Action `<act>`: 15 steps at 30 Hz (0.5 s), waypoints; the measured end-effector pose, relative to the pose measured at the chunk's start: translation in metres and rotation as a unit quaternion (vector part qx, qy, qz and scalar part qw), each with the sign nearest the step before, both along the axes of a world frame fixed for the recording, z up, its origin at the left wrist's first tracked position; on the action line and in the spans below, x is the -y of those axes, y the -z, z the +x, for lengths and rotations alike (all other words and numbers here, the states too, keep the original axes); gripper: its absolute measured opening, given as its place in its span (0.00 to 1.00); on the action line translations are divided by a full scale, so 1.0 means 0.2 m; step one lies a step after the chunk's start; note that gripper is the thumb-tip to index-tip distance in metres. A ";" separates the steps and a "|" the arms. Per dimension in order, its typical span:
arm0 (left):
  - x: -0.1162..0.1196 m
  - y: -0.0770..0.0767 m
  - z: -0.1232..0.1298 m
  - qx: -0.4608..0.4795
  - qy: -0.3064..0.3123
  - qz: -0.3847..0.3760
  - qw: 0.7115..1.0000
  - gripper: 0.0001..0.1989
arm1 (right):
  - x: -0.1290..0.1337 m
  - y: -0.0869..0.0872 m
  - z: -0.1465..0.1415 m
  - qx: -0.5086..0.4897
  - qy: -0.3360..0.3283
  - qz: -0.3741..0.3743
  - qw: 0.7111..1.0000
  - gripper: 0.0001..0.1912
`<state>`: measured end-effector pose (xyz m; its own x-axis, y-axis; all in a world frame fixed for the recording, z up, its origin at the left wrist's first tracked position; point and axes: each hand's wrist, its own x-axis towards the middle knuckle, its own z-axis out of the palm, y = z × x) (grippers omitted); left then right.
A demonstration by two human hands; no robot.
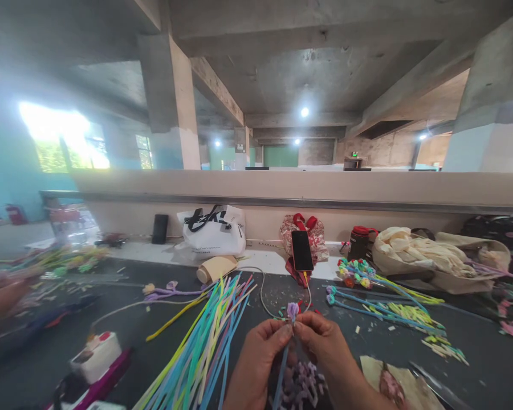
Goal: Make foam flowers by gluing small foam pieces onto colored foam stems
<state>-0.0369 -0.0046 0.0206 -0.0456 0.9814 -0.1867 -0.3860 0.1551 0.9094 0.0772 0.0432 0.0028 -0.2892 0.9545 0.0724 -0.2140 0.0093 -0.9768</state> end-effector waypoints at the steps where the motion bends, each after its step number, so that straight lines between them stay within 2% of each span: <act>1: 0.01 -0.01 0.00 0.001 0.013 0.002 1.000 0.13 | 0.00 -0.01 0.00 0.005 0.000 -0.004 1.000 0.17; 4: 0.01 0.00 -0.01 0.008 0.017 0.005 1.000 0.12 | 0.02 -0.03 0.02 0.024 -0.002 -0.022 0.999 0.14; 10: 0.00 -0.01 -0.01 0.010 -0.033 0.015 0.999 0.10 | 0.06 -0.07 0.14 0.061 0.013 -0.034 0.997 0.03; 15: 0.01 -0.02 0.00 0.002 -0.025 0.009 1.000 0.10 | 0.10 -0.09 0.23 0.093 -0.002 -0.004 0.996 0.06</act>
